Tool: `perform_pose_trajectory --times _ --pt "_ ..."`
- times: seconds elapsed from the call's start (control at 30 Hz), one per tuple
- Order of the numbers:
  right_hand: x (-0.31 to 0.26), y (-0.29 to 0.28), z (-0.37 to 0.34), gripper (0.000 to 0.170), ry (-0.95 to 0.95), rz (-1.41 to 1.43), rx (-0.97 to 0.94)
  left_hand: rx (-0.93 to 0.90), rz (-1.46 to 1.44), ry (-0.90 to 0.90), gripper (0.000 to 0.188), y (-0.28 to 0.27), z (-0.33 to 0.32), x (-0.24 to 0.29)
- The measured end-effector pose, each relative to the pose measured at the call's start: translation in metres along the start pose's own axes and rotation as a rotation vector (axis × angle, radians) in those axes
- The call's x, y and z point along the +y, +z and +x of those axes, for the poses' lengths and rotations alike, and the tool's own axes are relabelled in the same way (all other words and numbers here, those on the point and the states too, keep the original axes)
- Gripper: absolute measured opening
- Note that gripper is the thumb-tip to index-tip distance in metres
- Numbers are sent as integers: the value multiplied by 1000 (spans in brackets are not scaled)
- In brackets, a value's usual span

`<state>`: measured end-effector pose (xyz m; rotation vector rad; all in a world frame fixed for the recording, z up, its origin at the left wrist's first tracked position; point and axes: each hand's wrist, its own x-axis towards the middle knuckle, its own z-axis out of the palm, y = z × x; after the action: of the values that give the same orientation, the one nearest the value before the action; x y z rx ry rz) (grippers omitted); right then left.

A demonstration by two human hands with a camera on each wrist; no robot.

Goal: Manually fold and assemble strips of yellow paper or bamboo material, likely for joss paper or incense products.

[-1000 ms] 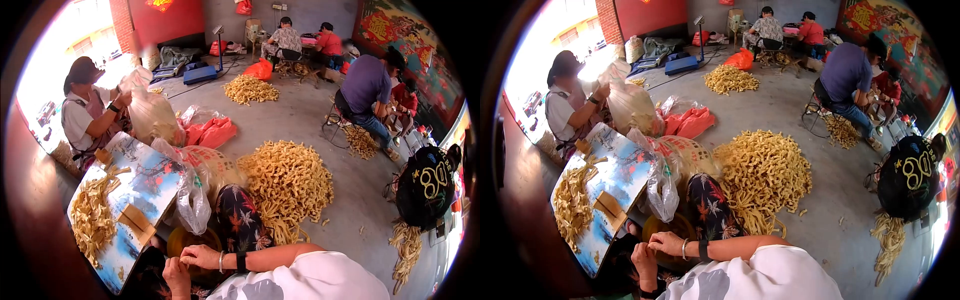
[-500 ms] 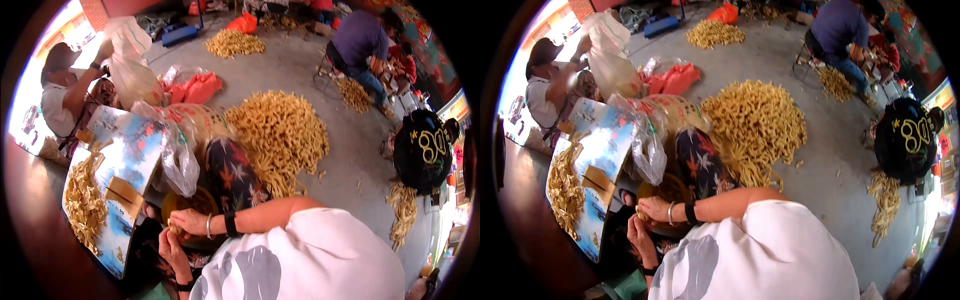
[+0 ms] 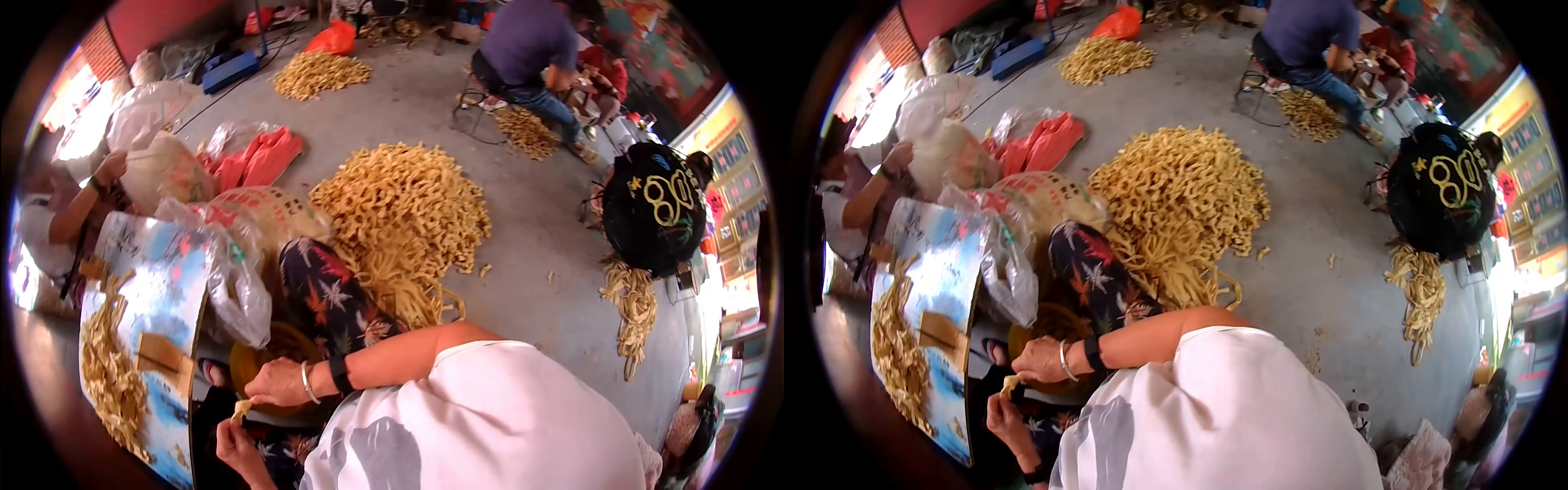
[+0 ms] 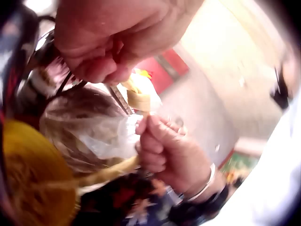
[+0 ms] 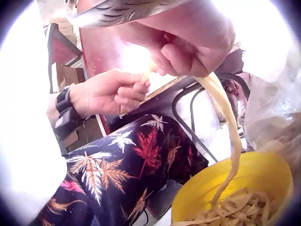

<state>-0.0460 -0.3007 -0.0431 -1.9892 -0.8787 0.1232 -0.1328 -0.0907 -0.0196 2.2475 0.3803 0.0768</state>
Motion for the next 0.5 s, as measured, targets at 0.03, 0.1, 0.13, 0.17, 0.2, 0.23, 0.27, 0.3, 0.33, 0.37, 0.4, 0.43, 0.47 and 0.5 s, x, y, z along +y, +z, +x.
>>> perform_pose_trajectory --times 0.03,0.1,0.13,0.17,0.2,0.23,0.27,0.3,0.33,0.37,0.4,0.43,0.47,0.5 --pt "-2 5 1 21 27 20 67 -63 -465 -57 11 4 0 -1" --pt "-10 11 3 21 101 80 195 -5 -1103 -185 25 21 -6 26" --pt "-10 19 4 19 83 29 260 -69 -1175 -171 27 25 -10 27" --pt "-16 20 2 18 67 -8 231 -86 -1175 -121 28 34 -9 18" --pt "-22 20 1 17 50 -44 200 -100 -1175 -71 28 44 -8 9" --pt "-24 22 -1 17 37 -71 155 -95 -1193 -94 30 45 -7 7" --pt "-26 24 -2 17 23 -97 109 -106 -1199 -103 30 44 -7 5" --pt "-27 25 -3 17 10 -123 64 -117 -1207 -111 30 41 -6 5" --pt "-27 24 -2 16 30 -103 72 -129 -1215 -118 29 40 -5 4" --pt "-27 21 0 17 50 -84 80 -143 -1188 -117 29 38 -4 4" --pt "-27 18 2 17 71 -63 88 -158 -1160 -116 29 36 -3 9" --pt "-29 14 4 17 107 4 139 -172 -1131 -116 29 35 -3 14" --pt "-30 10 8 17 144 71 187 -185 -1104 -104 21 42 -2 19" --pt "-30 5 12 17 179 142 231 -194 -1076 -95 13 55 -1 42"
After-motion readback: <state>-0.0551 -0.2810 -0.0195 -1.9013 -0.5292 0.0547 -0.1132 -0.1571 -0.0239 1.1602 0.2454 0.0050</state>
